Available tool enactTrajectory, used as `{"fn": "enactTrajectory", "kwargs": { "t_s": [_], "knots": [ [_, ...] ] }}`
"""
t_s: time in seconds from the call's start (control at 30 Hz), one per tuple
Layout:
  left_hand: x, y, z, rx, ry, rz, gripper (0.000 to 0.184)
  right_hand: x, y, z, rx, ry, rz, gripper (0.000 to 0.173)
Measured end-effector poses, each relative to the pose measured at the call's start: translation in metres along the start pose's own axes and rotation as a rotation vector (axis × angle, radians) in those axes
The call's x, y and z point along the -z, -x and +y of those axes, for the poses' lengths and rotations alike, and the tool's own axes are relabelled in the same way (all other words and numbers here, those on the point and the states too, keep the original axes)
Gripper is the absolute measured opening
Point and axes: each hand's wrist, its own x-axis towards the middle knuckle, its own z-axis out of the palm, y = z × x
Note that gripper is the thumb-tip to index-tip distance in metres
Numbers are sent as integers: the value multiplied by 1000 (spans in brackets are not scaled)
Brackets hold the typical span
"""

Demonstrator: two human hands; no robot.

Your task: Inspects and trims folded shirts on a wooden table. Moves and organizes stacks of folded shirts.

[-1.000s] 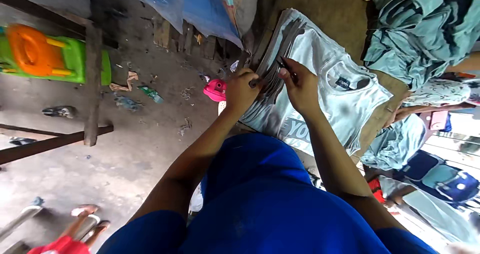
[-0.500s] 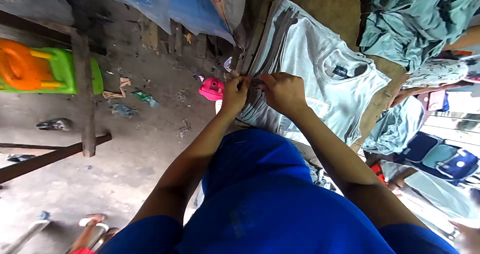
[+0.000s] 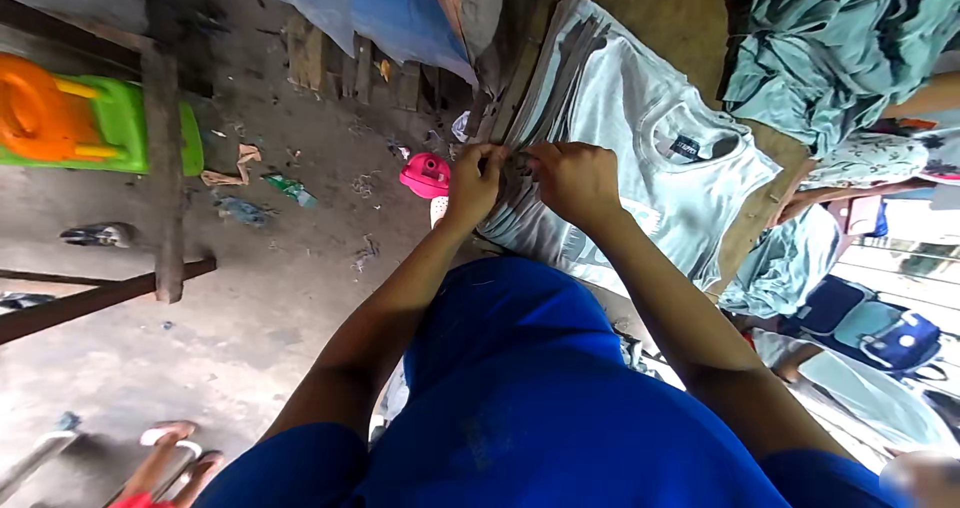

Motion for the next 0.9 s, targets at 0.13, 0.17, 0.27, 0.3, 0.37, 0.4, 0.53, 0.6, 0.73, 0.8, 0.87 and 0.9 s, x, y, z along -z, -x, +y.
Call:
{"fn": "enactTrajectory", "kwargs": {
  "t_s": [0.13, 0.17, 0.27, 0.3, 0.37, 0.4, 0.53, 0.6, 0.73, 0.8, 0.87, 0.9],
  "knots": [
    [27, -12, -29, -25, -115, 219, 37, 14, 1, 16, -225, -328, 32, 35],
    [31, -11, -31, -23, -134, 261, 44, 13, 1, 21, -266, -450, 82, 38],
    [23, 2, -17, -111, -110, 139, 42, 3, 8, 25, -346, -758, 120, 47],
    [16, 7, -12, -160, -79, 45, 37, 0, 12, 21, -366, -803, 74, 51],
    [4, 12, -8, -204, -70, -79, 31, -11, 24, 14, -367, -793, -6, 53],
    [2, 11, -8, -196, -95, -103, 27, -17, 30, 12, -363, -781, -18, 49],
    [17, 9, -11, -112, -147, -18, 24, -37, 59, 23, -319, -957, 175, 19],
    [27, 10, -16, -65, -165, 31, 26, -39, 69, 28, -364, -1109, 247, 13],
    [20, 18, -13, -238, -137, 39, 29, -45, 84, 35, -512, -1250, 256, 10],
    [10, 21, -7, -387, -136, -17, 30, -50, 88, 32, -552, -1282, 263, 18],
    [1, 19, -4, -476, -224, -52, 31, -55, 91, 28, -554, -1278, 260, 23],
    [-1, 16, -4, -497, -275, -62, 28, -56, 91, 25, -545, -1252, 260, 23]
  ]
}}
